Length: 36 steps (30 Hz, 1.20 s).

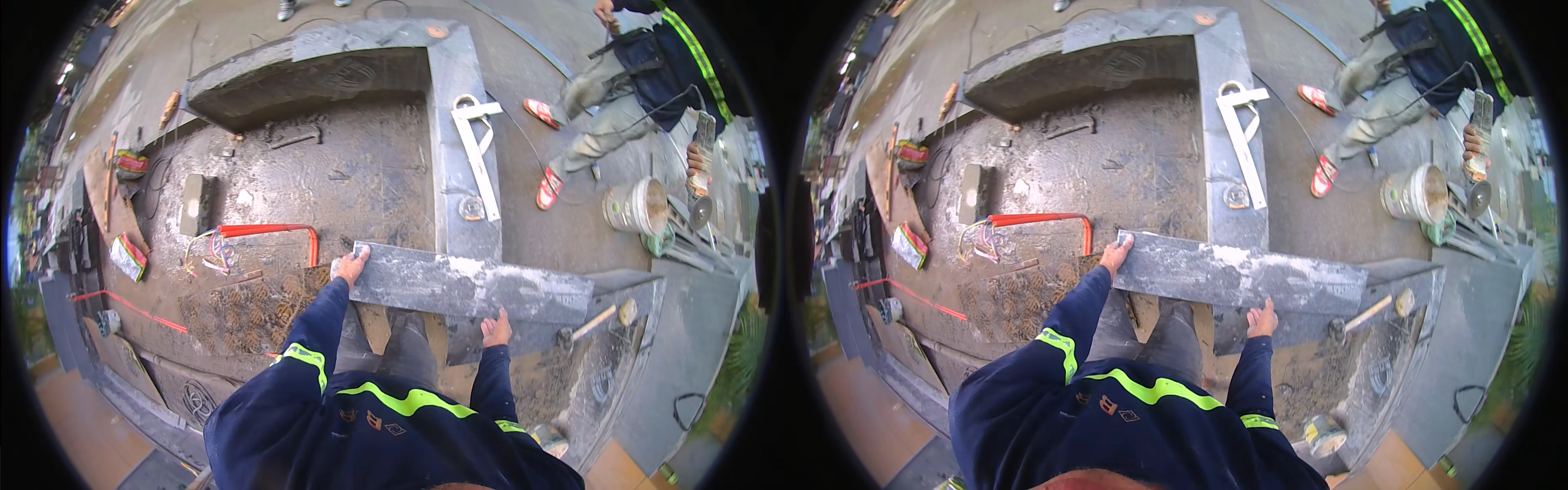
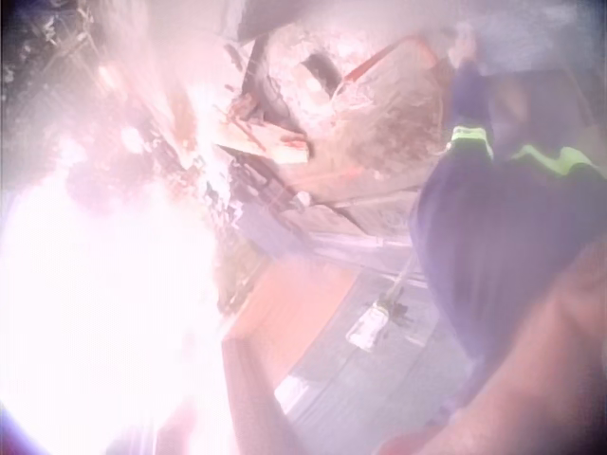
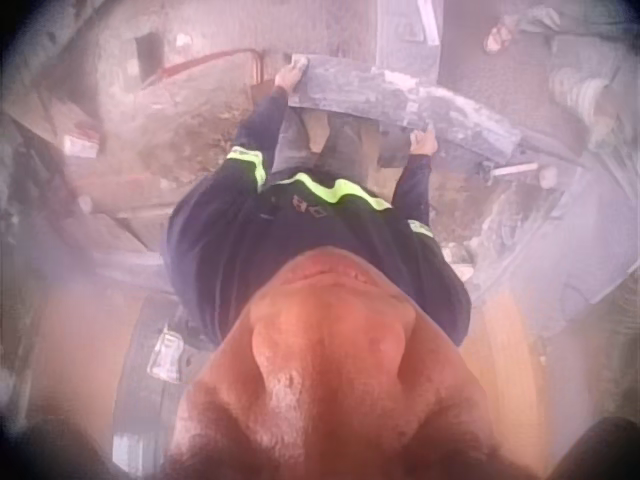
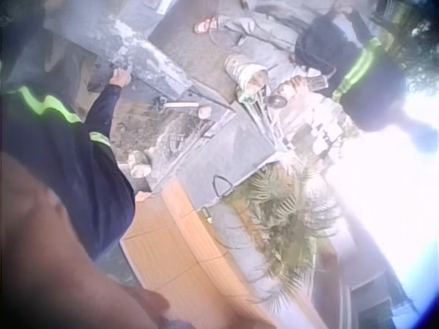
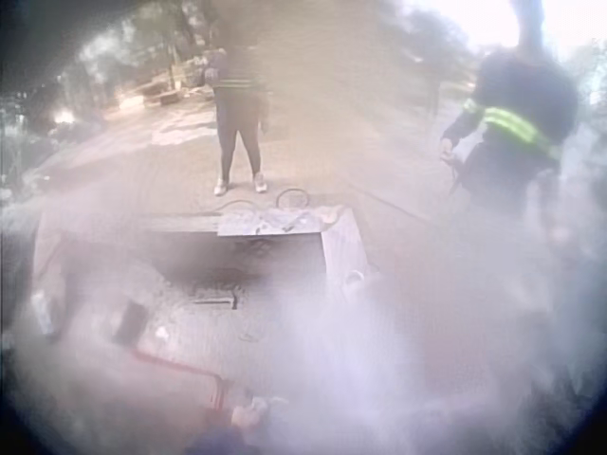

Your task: The person uses an angle grinder to cut a large rectangular tile on a construction site. After cutting, the person lifts and inspects the tile, then places it back down.

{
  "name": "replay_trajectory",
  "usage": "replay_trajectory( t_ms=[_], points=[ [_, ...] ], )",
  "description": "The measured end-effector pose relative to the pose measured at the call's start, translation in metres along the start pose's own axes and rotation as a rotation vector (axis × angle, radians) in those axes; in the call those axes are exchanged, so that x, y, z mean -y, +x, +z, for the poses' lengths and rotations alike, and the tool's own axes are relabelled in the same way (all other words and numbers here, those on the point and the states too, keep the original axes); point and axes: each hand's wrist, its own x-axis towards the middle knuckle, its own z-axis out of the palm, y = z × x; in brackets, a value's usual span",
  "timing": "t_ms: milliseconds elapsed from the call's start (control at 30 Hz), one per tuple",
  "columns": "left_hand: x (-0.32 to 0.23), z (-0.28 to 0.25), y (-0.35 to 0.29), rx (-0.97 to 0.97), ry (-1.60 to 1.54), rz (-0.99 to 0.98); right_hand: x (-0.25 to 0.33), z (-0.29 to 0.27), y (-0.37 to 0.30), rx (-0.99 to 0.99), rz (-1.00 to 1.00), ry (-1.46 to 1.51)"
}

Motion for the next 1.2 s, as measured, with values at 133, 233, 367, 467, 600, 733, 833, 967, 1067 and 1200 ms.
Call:
replay_trajectory(
  t_ms=[133,233,367,467,600,733,833,967,1067,1200],
  points=[
    [-0.016,0.001,-0.036,-0.2,0.037,-0.017,0.007,0.01,0.006,0.051,-0.012,0.242],
    [-0.045,-0.003,-0.063,-0.189,-0.16,-0.092,0.011,0.009,0.02,-0.014,-0.036,0.302],
    [-0.094,-0.018,-0.103,-0.208,-0.028,-0.037,0.005,0.006,0.051,-0.055,-0.331,-0.018],
    [-0.136,-0.026,-0.129,-0.321,0.181,-0.035,-0.001,0.01,0.058,0.044,-0.422,0.226],
    [-0.176,-0.059,-0.144,-0.392,0.194,0.048,0.009,0.041,0.011,-0.187,-0.66,-0.057],
    [-0.201,-0.132,-0.135,-0.408,0.094,0.115,0.046,0.089,-0.102,0.25,-0.172,0.582],
    [-0.223,-0.202,-0.106,-0.429,-0.069,0.136,0.073,0.155,-0.191,0.293,-0.123,0.447],
    [-0.244,-0.301,-0.049,-0.444,-0.237,0.137,0.077,0.262,-0.285,0.325,-0.22,0.18],
    [-0.259,-0.372,0.003,-0.479,-0.272,0.154,0.069,0.345,-0.331,0.489,-0.317,0.037],
    [-0.296,-0.457,0.069,-0.518,-0.418,0.234,0.092,0.46,-0.358,0.684,0.069,0.234]
  ],
)
